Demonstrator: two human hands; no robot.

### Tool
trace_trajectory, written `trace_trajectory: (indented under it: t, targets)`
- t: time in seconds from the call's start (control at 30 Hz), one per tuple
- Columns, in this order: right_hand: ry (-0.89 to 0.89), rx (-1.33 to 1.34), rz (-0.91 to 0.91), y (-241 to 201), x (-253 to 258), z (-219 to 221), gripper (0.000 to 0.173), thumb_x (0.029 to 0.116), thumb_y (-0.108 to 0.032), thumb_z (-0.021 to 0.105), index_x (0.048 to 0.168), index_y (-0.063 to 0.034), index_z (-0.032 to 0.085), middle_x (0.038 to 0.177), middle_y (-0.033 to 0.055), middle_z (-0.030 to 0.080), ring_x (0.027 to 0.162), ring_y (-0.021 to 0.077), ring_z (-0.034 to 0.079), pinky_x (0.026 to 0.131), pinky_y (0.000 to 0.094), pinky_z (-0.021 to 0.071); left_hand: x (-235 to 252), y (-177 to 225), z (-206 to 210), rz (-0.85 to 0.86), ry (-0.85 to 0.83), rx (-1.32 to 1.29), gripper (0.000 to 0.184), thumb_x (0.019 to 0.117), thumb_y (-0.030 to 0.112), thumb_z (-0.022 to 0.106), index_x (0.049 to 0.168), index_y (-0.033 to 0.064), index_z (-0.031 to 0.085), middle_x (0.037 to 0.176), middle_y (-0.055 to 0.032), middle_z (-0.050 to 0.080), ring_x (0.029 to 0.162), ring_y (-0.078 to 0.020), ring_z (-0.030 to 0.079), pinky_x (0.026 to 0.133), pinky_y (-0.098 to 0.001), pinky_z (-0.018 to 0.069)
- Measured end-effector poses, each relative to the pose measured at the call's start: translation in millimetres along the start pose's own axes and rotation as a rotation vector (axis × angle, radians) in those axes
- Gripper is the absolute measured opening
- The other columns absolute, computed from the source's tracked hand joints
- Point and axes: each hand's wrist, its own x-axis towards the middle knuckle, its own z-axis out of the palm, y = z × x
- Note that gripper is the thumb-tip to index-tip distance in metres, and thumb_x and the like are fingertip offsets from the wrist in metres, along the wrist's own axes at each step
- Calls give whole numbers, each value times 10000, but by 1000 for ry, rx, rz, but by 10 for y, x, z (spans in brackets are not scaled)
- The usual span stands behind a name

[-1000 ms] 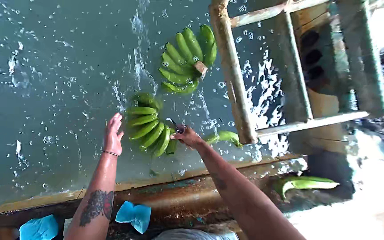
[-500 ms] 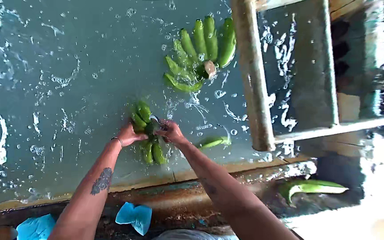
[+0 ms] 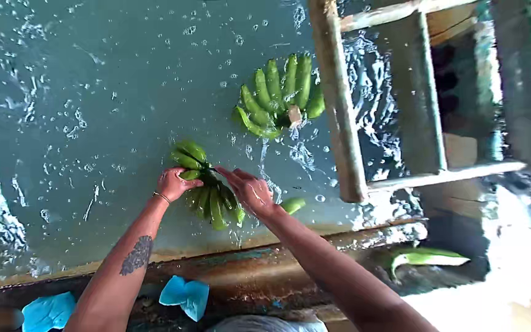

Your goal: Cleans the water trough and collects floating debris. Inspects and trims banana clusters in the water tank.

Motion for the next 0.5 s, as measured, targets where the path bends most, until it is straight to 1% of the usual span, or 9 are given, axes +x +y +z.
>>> trace_trajectory:
  t: [0.1,0.2,0.23,0.3,0.33,0.4,0.43,0.47,0.5]
  targets:
    - [-25,-39,-47,-7,76,43,531,990,6,562,1447,-259,612,1094,167,722,931,379,712,689,544,575,-11,33,-39,-60,-11,-15,468,767,353,909,1020,-4,745,1001,-207,731,1002,-364,695,944,-627,509]
    - [-130,-74,-50,-111,204,19,568,984,25,559,1488,-238,569,1126,208,704,933,414,699,721,559,569,42,-9,-52,-64,-22,-11,467,774,338,906,1035,-11,738,1014,-215,729,1012,-372,692,953,-624,503]
    - [-228,-110,-15,-243,258,-78,562,998,2,555,1512,-224,537,1132,227,689,906,430,694,719,577,565,43,-15,-58,-53,-44,40,484,773,359,904,1034,-13,737,1019,-218,728,1020,-380,692,951,-627,506]
    - [-422,-184,110,-569,374,-458,466,1039,-93,538,1497,-179,540,1142,245,683,902,450,690,749,609,559,16,135,-113,-23,-130,259,579,780,497,864,1029,-8,730,1034,-223,716,1036,-407,680,928,-650,514]
    - [-442,-185,165,-635,322,-649,443,1042,-117,541,1481,-176,558,1119,234,693,897,443,693,752,613,559,-93,293,-153,-42,-178,358,609,796,548,830,1040,0,728,1060,-220,709,1058,-410,669,929,-651,510]
    - [-377,-152,248,-380,-1,-925,474,1044,-145,545,1505,-253,534,1098,218,697,877,432,693,737,632,554,-424,563,-284,-138,-217,414,588,833,541,800,1048,-1,724,1065,-228,702,1070,-416,661,938,-644,504]
    - [-345,-127,270,-102,-191,-996,502,1033,-174,574,1520,-283,516,1132,217,689,920,429,690,774,648,548,-567,674,-395,-221,-215,411,576,852,536,784,1046,-2,717,1053,-236,700,1066,-419,660,938,-642,498]
    - [-359,-96,282,192,-382,-1011,554,1008,-230,641,1536,-299,491,1231,211,665,1018,431,677,850,665,530,-712,787,-525,-310,-214,416,581,869,543,764,1058,-4,711,1056,-246,696,1069,-428,656,936,-647,491]
    - [-408,-60,279,447,-552,-972,642,951,-246,732,1542,-289,484,1361,212,618,1120,457,652,909,695,503,-868,889,-662,-374,-205,413,590,879,550,750,1065,-9,705,1060,-254,690,1073,-437,650,932,-656,483]
